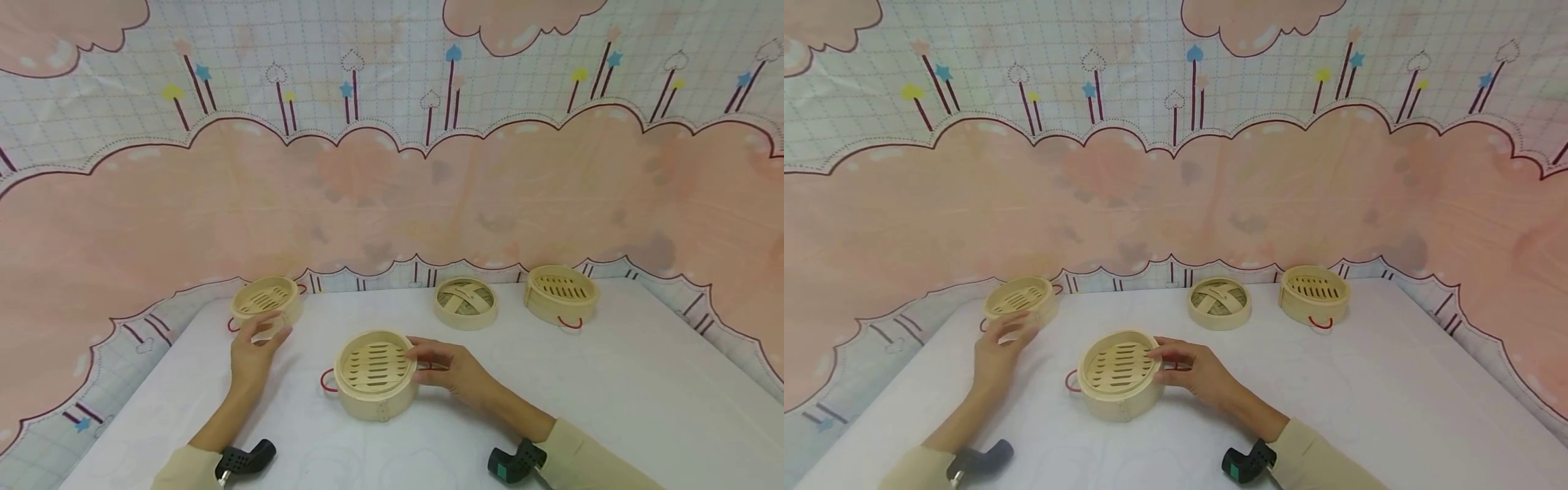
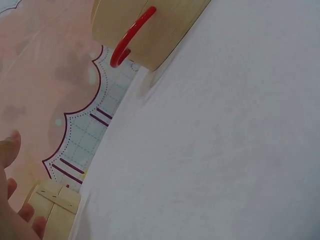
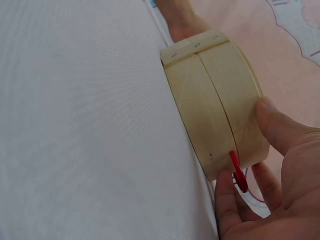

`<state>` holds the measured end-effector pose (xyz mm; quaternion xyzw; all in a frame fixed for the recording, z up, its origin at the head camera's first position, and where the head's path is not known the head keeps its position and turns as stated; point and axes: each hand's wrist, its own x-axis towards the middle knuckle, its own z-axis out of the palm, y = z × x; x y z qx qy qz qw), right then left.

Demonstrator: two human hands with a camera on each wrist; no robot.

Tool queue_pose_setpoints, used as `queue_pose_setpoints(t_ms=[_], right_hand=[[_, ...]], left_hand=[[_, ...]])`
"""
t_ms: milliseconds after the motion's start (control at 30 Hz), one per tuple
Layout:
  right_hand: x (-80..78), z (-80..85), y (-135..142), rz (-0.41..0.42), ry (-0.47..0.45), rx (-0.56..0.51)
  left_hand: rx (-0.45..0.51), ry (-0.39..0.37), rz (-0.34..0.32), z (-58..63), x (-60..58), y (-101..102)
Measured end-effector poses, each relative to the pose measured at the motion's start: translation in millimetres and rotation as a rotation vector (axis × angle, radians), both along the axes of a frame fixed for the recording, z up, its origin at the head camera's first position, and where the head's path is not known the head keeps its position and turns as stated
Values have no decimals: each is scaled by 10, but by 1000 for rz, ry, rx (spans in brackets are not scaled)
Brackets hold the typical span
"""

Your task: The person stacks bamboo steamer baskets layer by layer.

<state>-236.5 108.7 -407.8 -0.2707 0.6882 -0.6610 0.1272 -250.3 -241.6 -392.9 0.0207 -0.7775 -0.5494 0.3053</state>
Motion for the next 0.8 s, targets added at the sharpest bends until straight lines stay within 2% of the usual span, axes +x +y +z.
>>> queue_pose_setpoints(t_ms=[67,267,500,667,800], right_hand=[[1,8,-2,0,-5,4],[-2,29,-2,-2,-16,15],[6,27,10,-4,-8,8],[4,15,5,-4,-4,10],[-1,7,7,-6,-2,15]], left_hand=[[-12,2,23,-46,-52,-60],[-12,78,78,-18,-99,-131],[-51,108,134,-8,-172,-202],[-55,91,182,-43,-186,-260],[-66,59,192,-68,-191,-310]])
